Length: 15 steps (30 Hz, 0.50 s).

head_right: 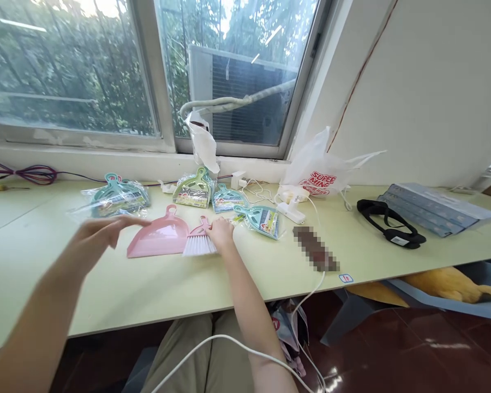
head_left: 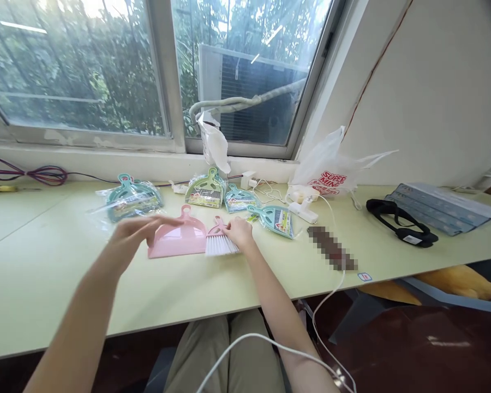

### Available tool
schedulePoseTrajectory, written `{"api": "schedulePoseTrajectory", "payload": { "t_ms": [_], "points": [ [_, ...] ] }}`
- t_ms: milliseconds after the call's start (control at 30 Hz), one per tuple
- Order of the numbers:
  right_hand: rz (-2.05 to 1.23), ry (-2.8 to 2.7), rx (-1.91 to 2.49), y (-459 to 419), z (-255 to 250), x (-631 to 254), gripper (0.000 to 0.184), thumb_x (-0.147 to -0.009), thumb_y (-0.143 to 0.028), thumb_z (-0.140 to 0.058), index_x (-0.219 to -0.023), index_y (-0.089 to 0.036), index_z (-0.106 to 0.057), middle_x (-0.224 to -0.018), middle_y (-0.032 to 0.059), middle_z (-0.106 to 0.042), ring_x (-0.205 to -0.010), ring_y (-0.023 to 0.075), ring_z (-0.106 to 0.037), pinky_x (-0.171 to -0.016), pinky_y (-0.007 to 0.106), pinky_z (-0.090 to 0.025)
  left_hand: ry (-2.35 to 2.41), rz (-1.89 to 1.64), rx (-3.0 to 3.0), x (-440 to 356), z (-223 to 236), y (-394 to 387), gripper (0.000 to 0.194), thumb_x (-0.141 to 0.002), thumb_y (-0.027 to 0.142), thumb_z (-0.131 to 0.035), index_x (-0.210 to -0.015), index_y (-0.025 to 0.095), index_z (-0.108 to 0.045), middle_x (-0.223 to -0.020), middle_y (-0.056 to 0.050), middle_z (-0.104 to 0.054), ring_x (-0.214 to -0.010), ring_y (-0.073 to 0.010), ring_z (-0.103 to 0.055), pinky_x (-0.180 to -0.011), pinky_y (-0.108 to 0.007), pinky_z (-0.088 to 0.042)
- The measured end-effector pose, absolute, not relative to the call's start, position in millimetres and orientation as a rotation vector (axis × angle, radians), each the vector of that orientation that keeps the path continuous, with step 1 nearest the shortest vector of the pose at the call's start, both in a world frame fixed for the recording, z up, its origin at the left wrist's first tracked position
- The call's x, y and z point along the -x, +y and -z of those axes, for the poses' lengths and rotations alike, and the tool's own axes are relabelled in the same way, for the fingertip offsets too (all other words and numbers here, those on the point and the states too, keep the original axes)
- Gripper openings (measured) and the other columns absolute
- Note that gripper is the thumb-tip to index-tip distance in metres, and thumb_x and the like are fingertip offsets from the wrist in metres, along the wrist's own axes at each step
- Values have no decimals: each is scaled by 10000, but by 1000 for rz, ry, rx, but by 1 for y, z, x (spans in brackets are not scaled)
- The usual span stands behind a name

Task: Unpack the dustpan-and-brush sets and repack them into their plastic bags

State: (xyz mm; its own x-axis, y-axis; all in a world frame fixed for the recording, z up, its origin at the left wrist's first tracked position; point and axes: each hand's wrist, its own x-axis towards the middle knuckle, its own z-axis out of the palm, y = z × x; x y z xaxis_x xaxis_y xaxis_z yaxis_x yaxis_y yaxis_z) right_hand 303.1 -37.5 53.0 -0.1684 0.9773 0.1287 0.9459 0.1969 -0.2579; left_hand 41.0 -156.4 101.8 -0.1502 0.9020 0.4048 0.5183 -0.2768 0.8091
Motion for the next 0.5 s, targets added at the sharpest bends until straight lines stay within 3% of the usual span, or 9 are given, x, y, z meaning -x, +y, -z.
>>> {"api": "schedulePoseTrajectory", "payload": {
  "t_ms": [67, 167, 267, 333, 400, 467, 500],
  "points": [
    [-140, -2209, 1828, -39, -51, -299, 298, -838, -455, -590, -931, -230, -763, -1091, 102, -704, -985, 220, -651, -748, 266, -451, 1531, -1440, -1708, -38, -100, -117, 285, -753, 385, -536, -571, 176, -602, -975, -31, -733, -842, -198, -606, -677, -287, -459],
    [-146, -2216, 1820, -39, -48, -295, 256, -850, -395, -580, -920, -230, -763, -1029, 98, -724, -959, 218, -662, -743, 279, -447, 1632, -1560, -1564, -32, -77, -58, 185, -640, 262, -529, -477, 188, -487, -978, -90, -729, -897, -233, -623, -757, -315, -474],
    [-161, -2213, 1803, -41, -46, -288, 305, -863, -440, -554, -901, -225, -767, -953, 111, -737, -933, 226, -665, -752, 296, -431, 1802, -1531, -1483, -26, -50, -27, 130, -663, 231, -506, -695, 165, -613, -1039, -113, -709, -944, -252, -621, -793, -331, -475],
    [-177, -2220, 1768, -44, -44, -283, 356, -850, -507, -550, -875, -227, -768, -941, 122, -734, -955, 244, -649, -806, 328, -413, 1844, -1392, -1522, -23, -37, -22, 292, -697, 274, -550, -946, 146, -635, -1157, -127, -666, -992, -262, -618, -791, -331, -477],
    [-151, -2219, 1717, -49, -42, -278, 346, -820, -513, -579, -888, -225, -759, -985, 125, -721, -1013, 265, -611, -890, 378, -373, 1873, -1157, -1626, -22, -29, -25, 541, -706, 367, -633, -1201, 159, -562, -1246, -136, -618, -1044, -277, -612, -811, -332, -471],
    [-115, -2214, 1686, -54, -41, -273, 313, -799, -459, -602, -924, -210, -743, -1042, 129, -701, -1053, 278, -571, -935, 418, -332, 1962, -980, -1773, -21, -24, -29, 596, -722, 406, -650, -1259, 171, -541, -1273, -144, -599, -1114, -301, -581, -866, -346, -446],
    [-109, -2216, 1681, -56, -41, -271, 300, -792, -425, -604, -939, -199, -735, -1060, 131, -691, -1061, 279, -556, -938, 425, -321, 2014, -916, -1851, -21, -23, -31, 526, -744, 393, -630, -1217, 168, -578, -1259, -148, -606, -1133, -311, -567, -887, -351, -431]
  ]
}}
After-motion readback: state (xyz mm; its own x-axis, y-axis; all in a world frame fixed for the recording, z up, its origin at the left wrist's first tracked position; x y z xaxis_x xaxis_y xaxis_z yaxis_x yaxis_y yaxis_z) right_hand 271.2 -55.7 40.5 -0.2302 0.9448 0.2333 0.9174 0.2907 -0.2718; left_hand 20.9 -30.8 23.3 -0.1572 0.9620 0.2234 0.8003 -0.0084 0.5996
